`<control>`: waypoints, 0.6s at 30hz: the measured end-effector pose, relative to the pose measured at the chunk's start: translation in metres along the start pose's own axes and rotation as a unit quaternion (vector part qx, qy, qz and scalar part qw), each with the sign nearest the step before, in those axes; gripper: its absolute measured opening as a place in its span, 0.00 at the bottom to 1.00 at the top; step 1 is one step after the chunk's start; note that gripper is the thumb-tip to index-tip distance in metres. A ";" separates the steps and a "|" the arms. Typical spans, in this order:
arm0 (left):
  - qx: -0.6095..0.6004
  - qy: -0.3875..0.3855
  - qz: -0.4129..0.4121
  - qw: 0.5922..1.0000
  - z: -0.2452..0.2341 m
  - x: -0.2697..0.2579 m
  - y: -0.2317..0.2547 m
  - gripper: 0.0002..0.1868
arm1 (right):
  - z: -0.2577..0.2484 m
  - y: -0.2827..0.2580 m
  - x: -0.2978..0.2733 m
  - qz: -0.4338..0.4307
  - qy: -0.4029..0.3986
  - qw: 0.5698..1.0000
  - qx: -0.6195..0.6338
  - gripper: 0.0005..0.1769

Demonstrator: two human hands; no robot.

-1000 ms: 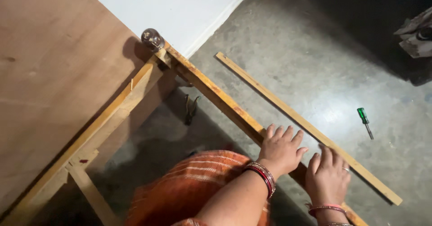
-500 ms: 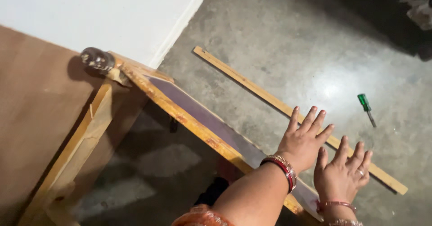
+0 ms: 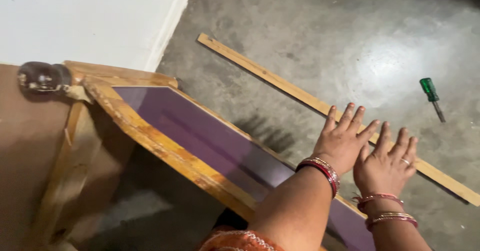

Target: The person uses a screwdriver to tighten a screw on a wooden furniture frame, then picks up and positions two long wooden slats into the frame. The task involves assembling parts of a wooden structure.

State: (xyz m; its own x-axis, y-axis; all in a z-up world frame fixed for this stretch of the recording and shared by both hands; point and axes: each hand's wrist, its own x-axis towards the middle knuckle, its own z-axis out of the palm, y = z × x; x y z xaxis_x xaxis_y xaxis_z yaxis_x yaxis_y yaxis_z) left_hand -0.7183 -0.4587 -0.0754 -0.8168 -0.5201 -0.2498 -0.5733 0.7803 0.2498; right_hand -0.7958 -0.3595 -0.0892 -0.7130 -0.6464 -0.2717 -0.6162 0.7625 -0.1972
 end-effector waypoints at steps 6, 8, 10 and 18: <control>-0.019 -0.020 -0.018 0.999 0.022 0.014 0.005 0.32 | 0.011 0.011 0.015 -0.006 -0.033 0.999 0.020 0.37; -0.035 -0.040 -0.018 0.998 0.037 0.022 0.002 0.32 | 0.021 0.017 0.022 -0.010 -0.037 0.999 0.009 0.37; -0.016 -0.062 -0.007 0.998 0.055 0.034 0.001 0.32 | 0.037 0.023 0.030 -0.006 -0.044 0.999 0.009 0.37; -0.004 -0.107 0.015 0.994 0.140 0.077 -0.019 0.32 | 0.110 0.049 0.076 0.017 -0.094 0.995 0.018 0.38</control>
State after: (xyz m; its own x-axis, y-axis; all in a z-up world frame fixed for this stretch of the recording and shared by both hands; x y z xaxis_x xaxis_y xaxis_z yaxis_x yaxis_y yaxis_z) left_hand -0.7609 -0.4650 -0.2303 -0.8012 -0.4105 -0.4354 -0.5503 0.7913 0.2665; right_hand -0.8429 -0.3680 -0.2234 -0.6561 -0.6056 -0.4504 -0.5776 0.7870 -0.2169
